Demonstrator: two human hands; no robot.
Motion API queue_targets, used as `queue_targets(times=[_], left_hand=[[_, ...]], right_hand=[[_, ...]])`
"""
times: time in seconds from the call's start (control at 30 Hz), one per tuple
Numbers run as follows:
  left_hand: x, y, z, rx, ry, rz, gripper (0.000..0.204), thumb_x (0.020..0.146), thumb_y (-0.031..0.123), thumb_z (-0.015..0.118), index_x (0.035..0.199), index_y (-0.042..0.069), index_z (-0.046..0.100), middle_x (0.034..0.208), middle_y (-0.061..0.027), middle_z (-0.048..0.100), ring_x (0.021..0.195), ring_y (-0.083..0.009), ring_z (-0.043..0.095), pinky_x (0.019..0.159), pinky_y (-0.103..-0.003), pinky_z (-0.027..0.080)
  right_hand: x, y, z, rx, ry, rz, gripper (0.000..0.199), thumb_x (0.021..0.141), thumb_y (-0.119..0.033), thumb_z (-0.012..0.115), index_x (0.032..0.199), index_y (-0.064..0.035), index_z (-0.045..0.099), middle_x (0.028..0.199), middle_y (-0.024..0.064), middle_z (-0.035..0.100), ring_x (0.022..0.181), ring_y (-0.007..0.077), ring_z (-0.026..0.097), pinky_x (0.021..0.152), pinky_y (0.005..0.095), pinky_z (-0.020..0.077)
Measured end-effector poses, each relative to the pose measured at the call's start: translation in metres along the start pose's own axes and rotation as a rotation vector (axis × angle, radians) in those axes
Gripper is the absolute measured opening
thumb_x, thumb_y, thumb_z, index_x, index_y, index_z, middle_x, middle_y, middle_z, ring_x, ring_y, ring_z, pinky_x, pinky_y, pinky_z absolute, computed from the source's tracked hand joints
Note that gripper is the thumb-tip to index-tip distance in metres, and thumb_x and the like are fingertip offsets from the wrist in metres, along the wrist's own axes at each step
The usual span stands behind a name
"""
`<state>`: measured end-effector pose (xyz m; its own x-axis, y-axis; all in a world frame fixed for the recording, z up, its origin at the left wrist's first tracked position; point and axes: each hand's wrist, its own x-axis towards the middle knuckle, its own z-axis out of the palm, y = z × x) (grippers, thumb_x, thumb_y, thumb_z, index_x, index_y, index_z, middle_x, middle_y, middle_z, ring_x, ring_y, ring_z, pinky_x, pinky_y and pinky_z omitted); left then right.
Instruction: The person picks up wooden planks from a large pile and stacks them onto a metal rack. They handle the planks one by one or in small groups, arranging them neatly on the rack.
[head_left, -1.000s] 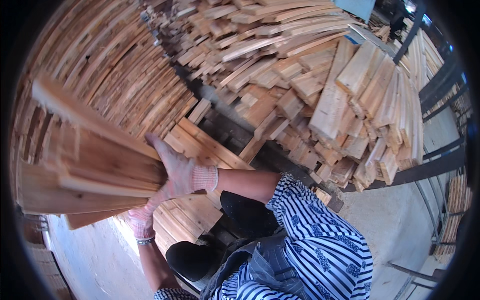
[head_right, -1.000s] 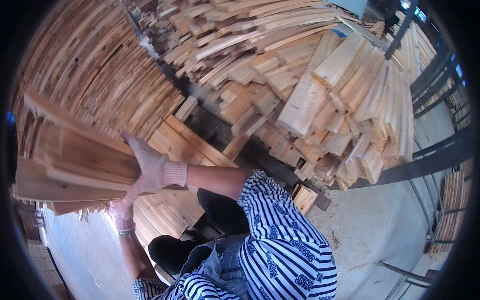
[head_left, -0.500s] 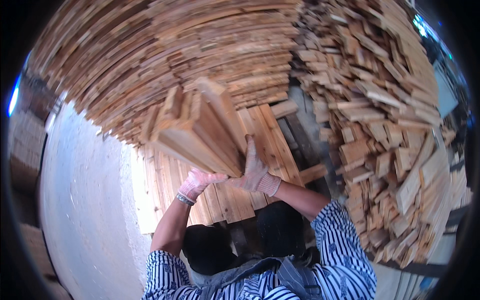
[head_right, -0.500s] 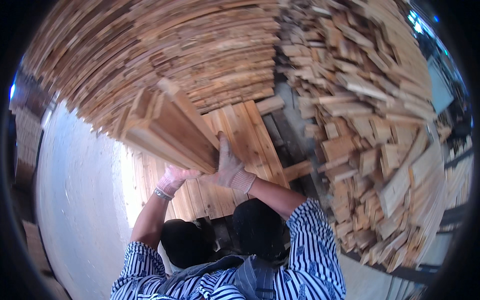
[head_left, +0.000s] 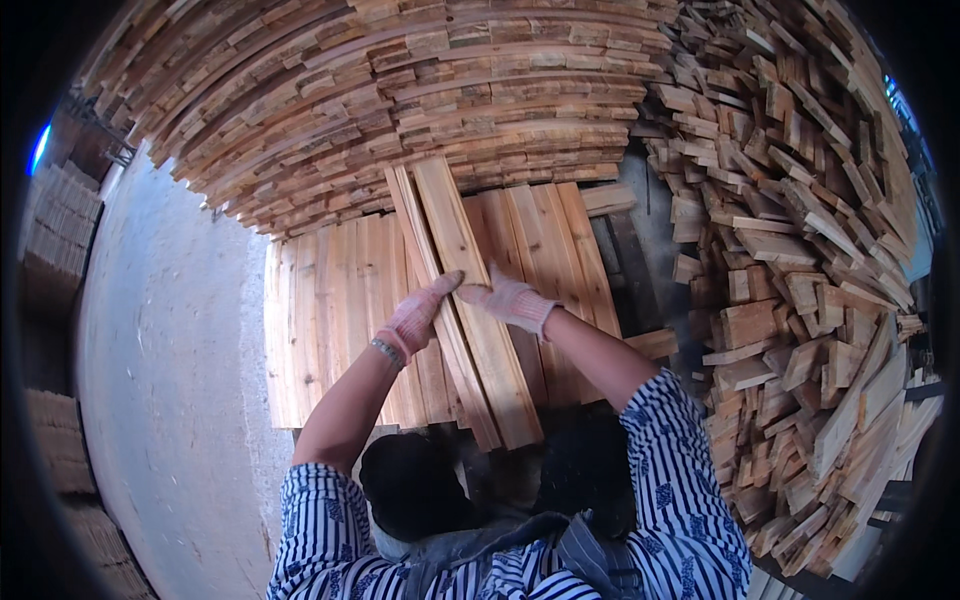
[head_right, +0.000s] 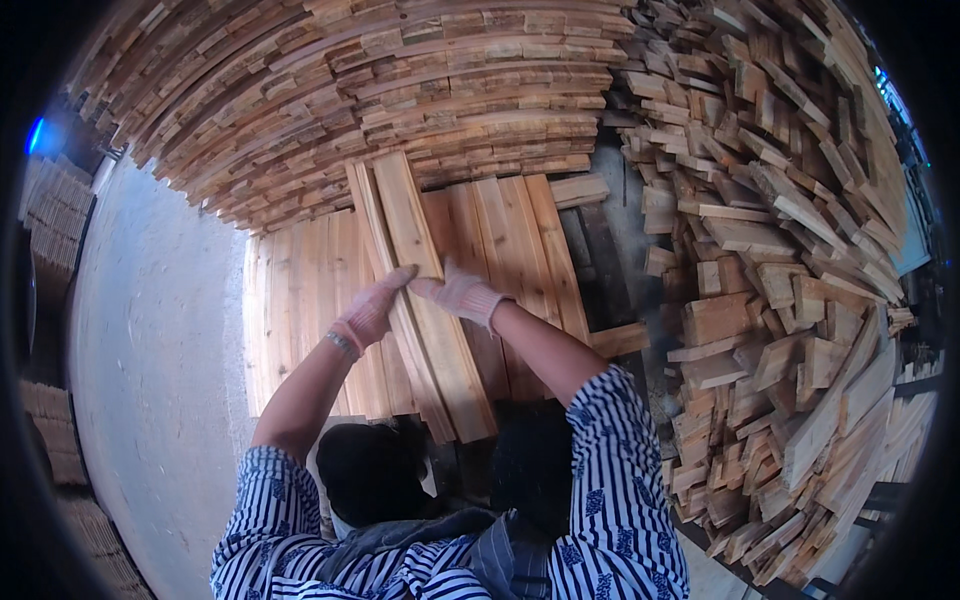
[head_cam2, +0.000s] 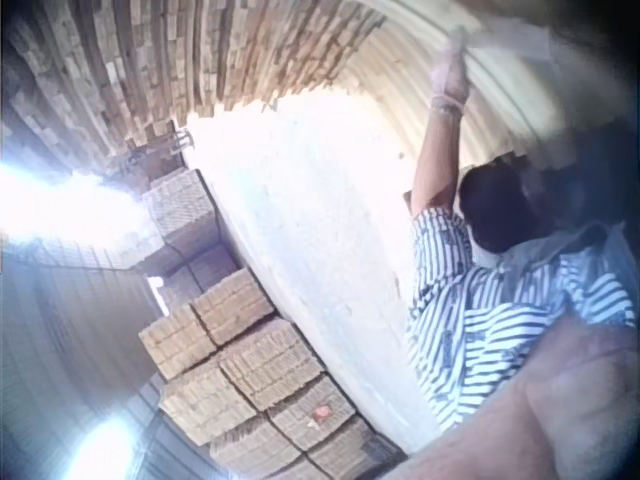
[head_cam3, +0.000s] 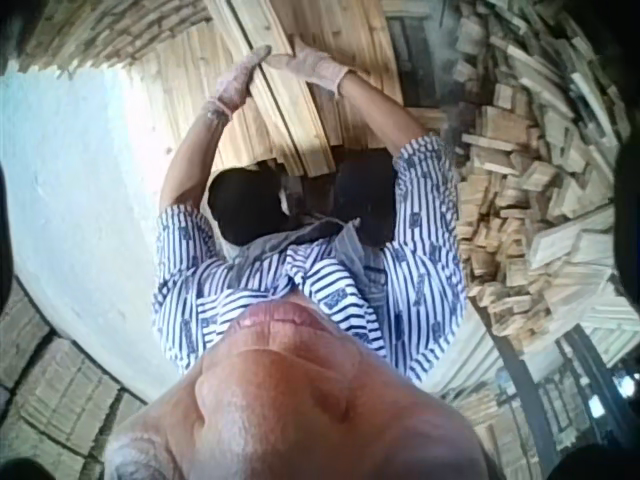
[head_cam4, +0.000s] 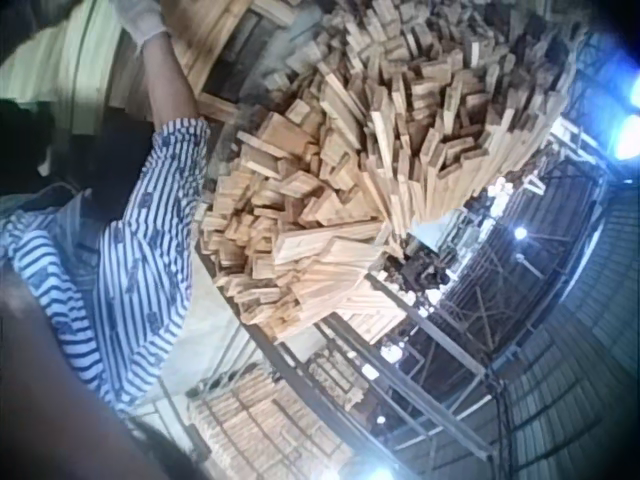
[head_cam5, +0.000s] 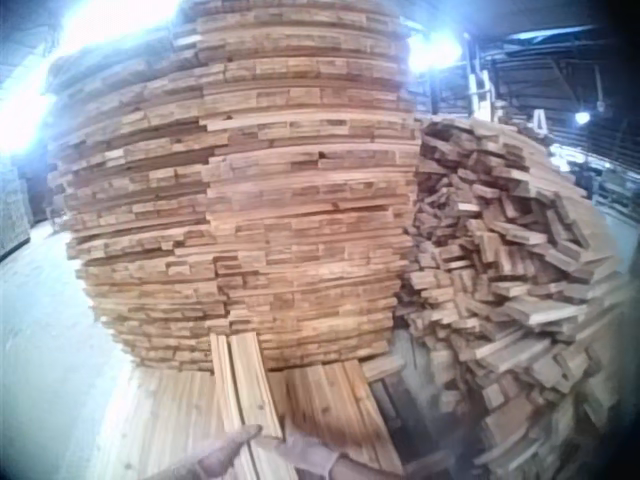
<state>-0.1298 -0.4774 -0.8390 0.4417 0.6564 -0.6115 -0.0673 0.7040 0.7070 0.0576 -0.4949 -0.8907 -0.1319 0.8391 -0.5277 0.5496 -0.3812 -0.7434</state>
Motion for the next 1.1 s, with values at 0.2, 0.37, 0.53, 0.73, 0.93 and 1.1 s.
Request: queue_targets(times=[0.2, 0.37, 0.53, 0.73, 0.93, 1.1], left_hand=[[0.055, -0.063, -0.06, 0.113, 0.033, -0.085, 0.028, 0.097, 0.021, 0.062, 0.123, 0.009, 0.063, 0.118, -0.0081, 0.068, 0.11, -0.0211, 0.065, 0.096, -0.034, 0.053], [0.042, -0.076, -0.093, -0.082, 0.046, 0.048, 0.033, 0.096, 0.031, 0.064, 0.12, 0.007, 0.066, 0.105, -0.0064, 0.072, 0.098, -0.0223, 0.07, 0.087, -0.039, 0.059], [0.046, -0.111, -0.125, 0.452, 0.488, 0.035, 0.061, 0.098, 0.038, 0.064, 0.141, 0.0, 0.046, 0.108, -0.0098, 0.071, 0.099, -0.0194, 0.066, 0.088, -0.03, 0.051], [0.025, -0.079, -0.093, 0.371, 0.348, -0.073, 0.098, 0.09, 0.041, 0.072, 0.156, -0.004, 0.015, 0.116, -0.0163, 0.067, 0.104, -0.0232, 0.064, 0.09, -0.032, 0.049], [0.038, -0.095, -0.126, 0.528, 0.36, -0.099, 0.095, 0.09, 0.031, 0.073, 0.158, 0.002, 0.014, 0.118, -0.0137, 0.066, 0.113, -0.0236, 0.059, 0.095, -0.033, 0.048], [0.025, -0.079, -0.087, 0.413, 0.436, -0.059, 0.102, 0.088, 0.04, 0.074, 0.16, 0.003, 0.012, 0.107, -0.0106, 0.066, 0.096, -0.0205, 0.061, 0.078, -0.039, 0.051]], right_hand=[[0.016, 0.036, 0.023, -0.098, 0.033, 0.146, 0.119, 0.084, -0.069, 0.061, 0.161, -0.0008, 0.001, 0.167, 0.0268, 0.007, 0.155, 0.0359, 0.015, 0.123, 0.0375, 0.0234], [0.022, 0.035, 0.015, 0.112, 0.037, 0.204, 0.118, 0.08, -0.055, 0.074, 0.164, -0.0136, 0.001, 0.16, 0.028, 0.029, 0.147, 0.0383, 0.034, 0.117, 0.0398, 0.0334], [0.006, -0.014, 0.051, -0.227, 0.043, 0.137, 0.121, 0.074, -0.053, 0.081, 0.164, -0.0237, 0.004, 0.162, 0.0274, 0.018, 0.145, 0.0483, 0.031, 0.115, 0.0502, 0.0368], [0.008, -0.009, 0.056, -0.131, 0.108, 0.15, 0.13, 0.072, -0.052, 0.082, 0.163, -0.0176, -0.005, 0.162, 0.0288, 0.015, 0.147, 0.047, 0.027, 0.119, 0.0507, 0.0305], [0.004, -0.002, 0.058, -0.235, 0.193, 0.183, 0.125, 0.076, -0.05, 0.078, 0.163, -0.0112, -0.002, 0.166, 0.0301, 0.0, 0.154, 0.0461, 0.007, 0.123, 0.0465, 0.0217], [0.002, -0.015, 0.064, -0.522, 0.279, 0.218, 0.107, 0.084, -0.044, 0.071, 0.162, -0.0132, 0.004, 0.166, 0.0231, 0.011, 0.151, 0.0435, 0.019, 0.121, 0.047, 0.0264]])
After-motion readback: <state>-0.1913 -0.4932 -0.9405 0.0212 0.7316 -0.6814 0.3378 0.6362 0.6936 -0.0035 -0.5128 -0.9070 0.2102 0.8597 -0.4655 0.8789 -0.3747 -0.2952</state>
